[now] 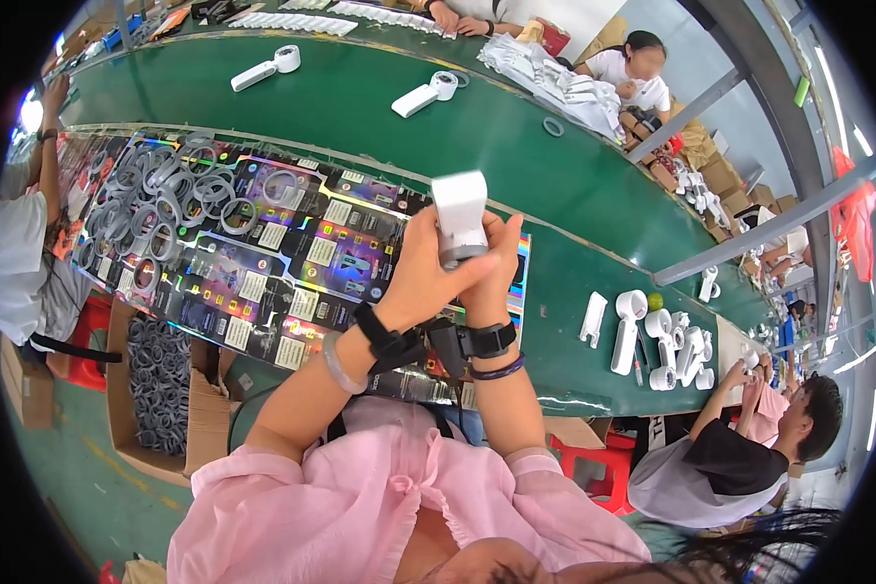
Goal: Assembling plastic housings and components for handheld electronic devices on a factory line.
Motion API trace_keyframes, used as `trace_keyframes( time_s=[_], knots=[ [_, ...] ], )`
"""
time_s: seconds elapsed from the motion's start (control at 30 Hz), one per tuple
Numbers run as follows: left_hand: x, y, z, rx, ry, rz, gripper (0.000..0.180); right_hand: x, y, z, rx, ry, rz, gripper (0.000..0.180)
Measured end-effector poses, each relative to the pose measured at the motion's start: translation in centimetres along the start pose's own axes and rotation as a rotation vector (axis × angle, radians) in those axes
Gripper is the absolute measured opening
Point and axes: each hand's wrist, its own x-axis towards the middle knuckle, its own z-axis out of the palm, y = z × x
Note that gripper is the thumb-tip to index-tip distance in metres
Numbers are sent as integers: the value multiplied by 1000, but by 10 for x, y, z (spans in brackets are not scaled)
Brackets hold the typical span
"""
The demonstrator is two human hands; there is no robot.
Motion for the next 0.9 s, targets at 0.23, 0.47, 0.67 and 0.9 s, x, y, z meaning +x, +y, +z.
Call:
trace_keyframes(
  time_s=[0.23, 0.47, 0.67, 0.9],
  knots=[
    [16, 3, 12, -355, 359, -190, 35, -15, -5, 31, -778, -57, -858, 39],
    [22, -20, -2, -203, 363, -25, 42, 1, 17, 23, -813, -60, -808, 37],
    [34, -26, 0, -200, 425, -130, 44, 18, 25, 20, -929, 20, -754, 31],
    [10, -35, -13, -162, 148, -70, 41, 4, 13, 18, -678, 0, -558, 37]
  ],
)
